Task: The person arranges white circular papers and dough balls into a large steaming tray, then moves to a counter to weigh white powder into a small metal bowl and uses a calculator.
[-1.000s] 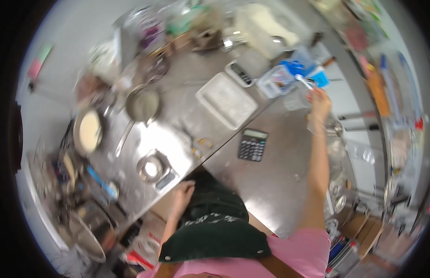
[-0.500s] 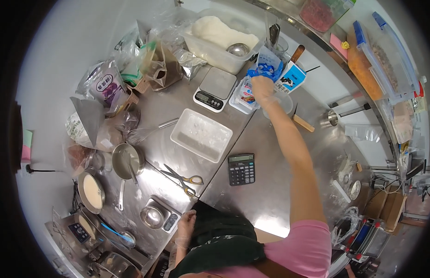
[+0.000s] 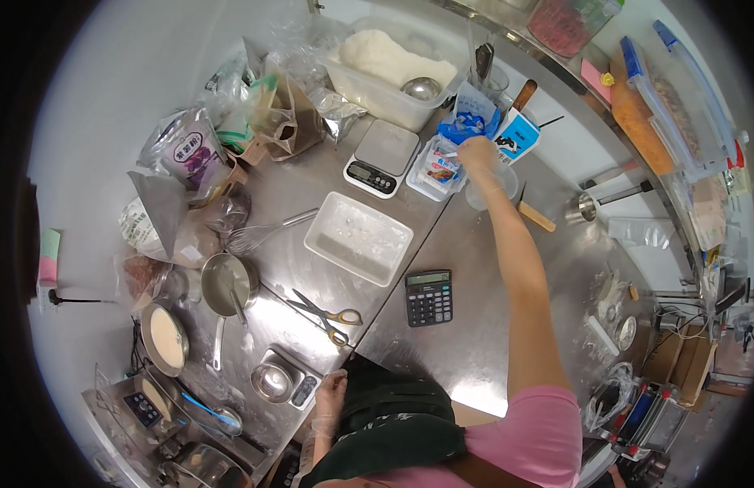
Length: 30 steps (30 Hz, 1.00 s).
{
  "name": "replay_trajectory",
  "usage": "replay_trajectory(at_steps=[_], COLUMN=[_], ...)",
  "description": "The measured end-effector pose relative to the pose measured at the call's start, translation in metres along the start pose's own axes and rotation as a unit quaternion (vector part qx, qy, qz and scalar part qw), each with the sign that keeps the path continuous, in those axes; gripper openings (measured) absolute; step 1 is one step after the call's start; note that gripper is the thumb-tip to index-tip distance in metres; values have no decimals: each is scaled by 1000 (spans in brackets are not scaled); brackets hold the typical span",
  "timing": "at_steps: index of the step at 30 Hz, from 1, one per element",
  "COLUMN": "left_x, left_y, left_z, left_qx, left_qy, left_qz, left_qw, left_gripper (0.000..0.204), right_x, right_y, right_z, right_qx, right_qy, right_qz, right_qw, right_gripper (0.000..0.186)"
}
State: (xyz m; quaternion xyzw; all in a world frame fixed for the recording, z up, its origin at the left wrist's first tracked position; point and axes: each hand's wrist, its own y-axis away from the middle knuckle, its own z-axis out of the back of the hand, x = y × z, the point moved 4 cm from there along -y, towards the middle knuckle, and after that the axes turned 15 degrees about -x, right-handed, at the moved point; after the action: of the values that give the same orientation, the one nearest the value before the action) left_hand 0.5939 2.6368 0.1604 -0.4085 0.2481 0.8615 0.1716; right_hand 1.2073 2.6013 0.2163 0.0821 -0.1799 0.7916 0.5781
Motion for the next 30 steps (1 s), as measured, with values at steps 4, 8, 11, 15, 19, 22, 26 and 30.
replay_trajectory(at_steps=[4,8,11,15,19,22,26,30], left_x=[4,4,12,16,2,-1,18,36], left_y=[5,14,29,48,53,58,76,106], left_z=[0,3,7,12,20,26,30,42], left_qx=[-6,-8,-29,-56,-71,-108,-149,-206], left_qy=[-5,-7,3,2,15,10,44,62], left_qz=[-2,-6,3,19,-18,-46,-4,44], left_qw=[1000,1000,1000,998,997,993,988,976], left_gripper=[19,19,19,19,17,17,18,18], right_x=[-19,-34,-18,31,82,128,183,213], right_y=[8,16,30,68,125,197,308,415], right_z=[12,21,36,70,82,77,52,10], right_qx=[-11,-46,-47,-16,71,186,342,481], right_qy=[-151,-311,-330,-399,-410,-458,-471,-457], right_qz=[-129,-155,-153,-90,-51,-58,-24,-4], right_qw=[980,937,930,912,908,867,812,748], right_gripper=[15,15,17,18,22,24,23,22])
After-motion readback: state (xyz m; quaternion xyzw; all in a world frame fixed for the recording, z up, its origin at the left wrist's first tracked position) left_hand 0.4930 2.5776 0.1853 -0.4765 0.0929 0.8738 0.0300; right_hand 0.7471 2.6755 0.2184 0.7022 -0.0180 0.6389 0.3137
